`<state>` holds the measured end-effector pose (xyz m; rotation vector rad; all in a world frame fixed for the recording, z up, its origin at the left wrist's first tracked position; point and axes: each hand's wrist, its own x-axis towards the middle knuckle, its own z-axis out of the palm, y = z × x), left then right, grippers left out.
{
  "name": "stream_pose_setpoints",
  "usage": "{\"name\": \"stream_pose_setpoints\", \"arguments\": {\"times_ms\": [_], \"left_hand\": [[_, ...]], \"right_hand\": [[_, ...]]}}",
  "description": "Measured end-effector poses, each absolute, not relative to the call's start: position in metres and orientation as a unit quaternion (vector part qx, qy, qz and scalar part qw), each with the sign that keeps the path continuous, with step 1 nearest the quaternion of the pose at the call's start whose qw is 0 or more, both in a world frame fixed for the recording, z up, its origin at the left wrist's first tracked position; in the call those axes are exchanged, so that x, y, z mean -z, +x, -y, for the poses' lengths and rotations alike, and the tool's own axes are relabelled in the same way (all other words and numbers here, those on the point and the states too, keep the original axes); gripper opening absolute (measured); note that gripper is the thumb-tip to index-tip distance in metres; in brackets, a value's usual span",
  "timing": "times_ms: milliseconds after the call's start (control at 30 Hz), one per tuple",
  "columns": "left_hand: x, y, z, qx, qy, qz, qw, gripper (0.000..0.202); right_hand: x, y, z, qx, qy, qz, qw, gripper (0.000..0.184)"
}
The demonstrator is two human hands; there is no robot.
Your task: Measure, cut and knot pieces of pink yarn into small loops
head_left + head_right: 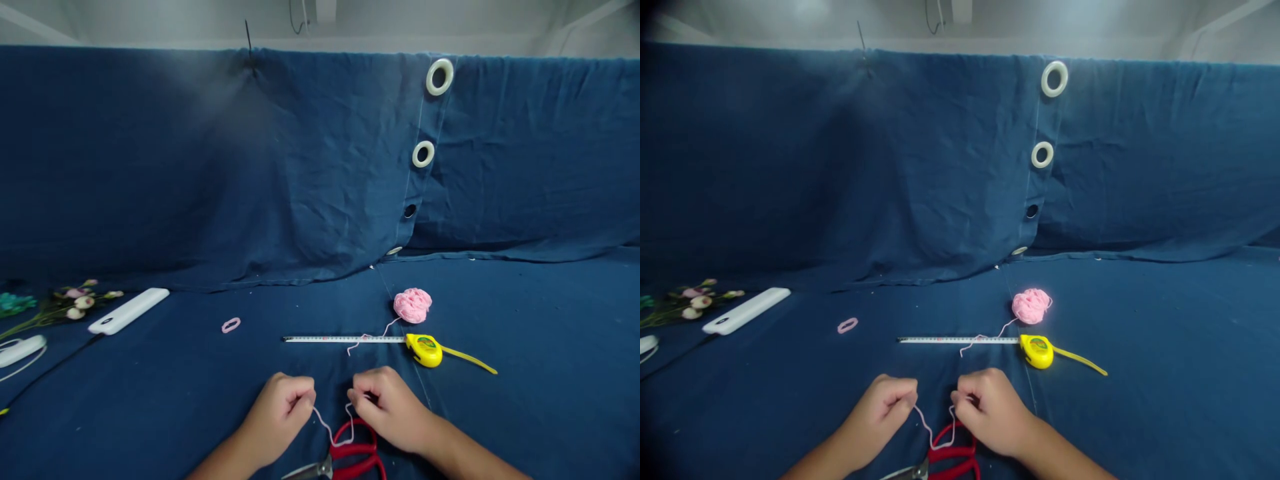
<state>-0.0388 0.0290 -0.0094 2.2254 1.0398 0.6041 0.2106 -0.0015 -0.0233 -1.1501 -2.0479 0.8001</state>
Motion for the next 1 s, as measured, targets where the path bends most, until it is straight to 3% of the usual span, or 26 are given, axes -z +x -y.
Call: {"name": "stream_pose_setpoints", "arguments": {"times_ms": [200, 367, 533, 667, 833, 1000], "left_hand": [[0.009, -0.038, -0.031, -0.237, 0.827, -0.402, 0.313, 0.039], [0.010, -0.039, -0.037, -0.296, 0.744, -0.409, 0.438, 0.042], [0.012, -0.043, -0.048, -0.373, 0.640, -0.418, 0.527, 0.038], [0.012, -0.047, -0.053, -0.371, 0.690, -0.454, 0.425, 0.037], [0.012, -0.054, -0.060, -0.293, 0.771, -0.504, 0.257, 0.018], [0.006, -0.058, -0.063, -0.226, 0.808, -0.521, 0.159, 0.031]], "right_hand": [[0.024, 0.212, 0.002, -0.308, -0.433, 0.779, 0.333, 0.035], [0.026, 0.216, 0.000, -0.351, -0.444, 0.741, 0.361, 0.042], [0.037, 0.223, -0.005, -0.403, -0.471, 0.638, 0.456, 0.051], [0.045, 0.227, -0.009, -0.396, -0.482, 0.582, 0.522, 0.051], [0.050, 0.233, -0.016, -0.368, -0.505, 0.522, 0.581, 0.048], [0.053, 0.237, -0.023, -0.387, -0.511, 0.497, 0.586, 0.048]]}}
